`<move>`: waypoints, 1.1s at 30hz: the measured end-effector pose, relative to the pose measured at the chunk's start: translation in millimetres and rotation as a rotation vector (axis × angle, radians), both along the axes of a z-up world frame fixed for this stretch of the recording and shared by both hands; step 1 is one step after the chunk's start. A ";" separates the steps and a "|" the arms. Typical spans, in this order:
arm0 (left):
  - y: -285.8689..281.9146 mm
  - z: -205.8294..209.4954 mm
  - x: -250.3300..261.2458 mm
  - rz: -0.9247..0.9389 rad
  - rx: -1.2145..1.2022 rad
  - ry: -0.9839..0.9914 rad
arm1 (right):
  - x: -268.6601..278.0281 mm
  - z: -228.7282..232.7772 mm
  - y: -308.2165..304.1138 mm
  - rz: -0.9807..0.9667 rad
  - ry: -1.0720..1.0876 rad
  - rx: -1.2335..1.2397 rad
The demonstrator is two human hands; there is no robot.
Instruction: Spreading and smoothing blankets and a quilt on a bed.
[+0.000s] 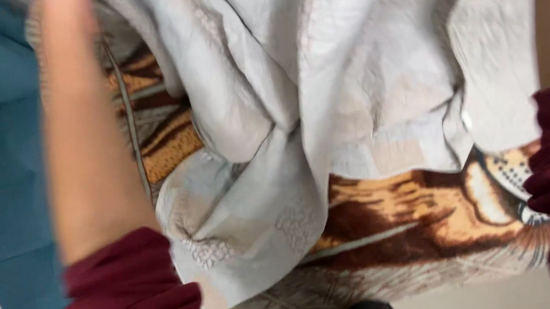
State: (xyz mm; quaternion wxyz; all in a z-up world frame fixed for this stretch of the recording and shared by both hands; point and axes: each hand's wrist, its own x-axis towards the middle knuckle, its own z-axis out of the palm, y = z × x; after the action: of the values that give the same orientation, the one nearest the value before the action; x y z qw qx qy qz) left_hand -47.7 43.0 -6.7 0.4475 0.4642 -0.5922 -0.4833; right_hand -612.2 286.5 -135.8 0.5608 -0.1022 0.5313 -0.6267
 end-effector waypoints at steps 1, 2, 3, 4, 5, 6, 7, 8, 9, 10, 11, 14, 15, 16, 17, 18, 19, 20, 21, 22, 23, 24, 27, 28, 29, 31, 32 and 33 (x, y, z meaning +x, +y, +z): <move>4.5 -7.5 -5.3 -0.028 -0.028 -0.073 | 8.7 -7.4 -0.1 0.029 -0.010 -0.002; 6.5 -61.6 7.9 -0.056 -0.057 -0.146 | 24.6 -8.5 0.9 0.058 -0.020 -0.005; 15.6 -118.9 18.6 -0.082 -0.081 -0.219 | 39.6 -11.5 1.0 0.091 -0.032 -0.004; 22.8 -176.1 20.8 -0.109 -0.105 -0.292 | 54.4 -15.4 1.1 0.124 -0.043 -0.003; 63.9 -213.3 32.6 -0.112 -0.087 -0.296 | 72.4 -57.1 29.6 0.154 -0.056 0.001; 106.4 -249.7 44.3 -0.048 0.058 -0.482 | 92.3 -96.0 60.8 0.183 -0.070 0.004; 146.7 -282.6 55.9 0.016 0.197 -0.670 | 114.3 -132.2 91.6 0.213 -0.085 -0.002; 183.6 -287.9 61.4 0.013 0.205 -0.677 | 125.2 -198.2 141.5 0.211 -0.093 0.005; 223.3 -293.4 68.6 0.002 0.466 -0.855 | 142.2 -256.2 200.4 0.072 -0.147 0.235; 262.6 -298.1 75.8 -0.005 0.730 -1.030 | 162.4 -307.0 258.4 -0.070 -0.197 0.465; 287.0 -310.8 87.1 -0.015 0.746 -1.040 | 176.0 -339.4 302.7 -0.074 -0.205 0.484; 341.8 -340.2 111.1 -0.216 0.762 -1.239 | 218.4 -389.0 377.2 -0.143 -0.254 0.781; 357.8 -345.0 115.4 -0.245 0.788 -1.221 | 235.2 -374.8 372.5 -0.164 -0.377 0.723; 374.5 -348.8 119.7 -0.273 0.813 -1.203 | 251.6 -360.1 368.0 -0.185 -0.499 0.661; 381.6 -361.2 124.5 -0.282 0.818 -1.206 | 256.8 -389.0 365.6 -0.192 -0.501 0.668; 389.5 -372.2 129.2 -0.278 0.687 -1.227 | 261.9 -416.8 364.3 -0.359 -0.572 0.523; 396.8 -381.4 133.9 -0.270 0.555 -1.245 | 267.0 -443.6 362.4 -0.522 -0.639 0.370; 396.9 -375.5 136.1 -0.279 0.558 -1.248 | 265.1 -418.3 337.8 -0.529 -0.640 0.376; 398.1 -367.0 139.7 -0.271 0.536 -1.165 | 264.3 -391.4 313.3 -0.555 -0.596 0.389; 399.4 -356.1 143.5 -0.264 0.514 -1.083 | 263.4 -362.5 288.6 -0.580 -0.551 0.402; 394.1 -344.7 147.9 -0.264 0.507 -1.085 | 252.3 -359.3 277.1 -0.582 -0.554 0.396; 389.0 -331.0 152.2 -0.256 0.552 -1.013 | 241.1 -353.7 265.9 -0.567 -0.576 0.442; 370.2 -299.5 166.2 -0.210 0.580 -1.019 | 192.4 -340.6 265.8 -0.437 -0.511 0.463; 366.4 -289.9 171.7 -0.171 0.582 -1.101 | 174.4 -335.8 275.1 -0.321 -0.425 0.454; 359.9 -301.7 197.3 -0.172 0.579 -1.095 | 154.1 -318.7 289.1 -0.322 -0.420 0.451; 346.6 -325.3 249.6 -0.119 0.277 -1.213 | 114.9 -284.7 315.5 -0.070 -0.057 0.502; 339.2 -310.7 251.4 -0.115 0.274 -1.208 | 95.5 -237.3 318.2 -0.069 -0.052 0.497; 330.0 -294.6 255.2 -0.030 0.223 -1.217 | 78.9 -191.5 321.4 -0.029 0.120 0.677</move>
State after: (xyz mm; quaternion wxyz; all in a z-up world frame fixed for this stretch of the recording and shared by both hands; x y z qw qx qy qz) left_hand 207.5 373.0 -301.3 -0.0284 0.6923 -0.6937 -0.1969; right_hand -533.3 608.0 -327.2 0.5219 0.0606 0.7424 -0.4157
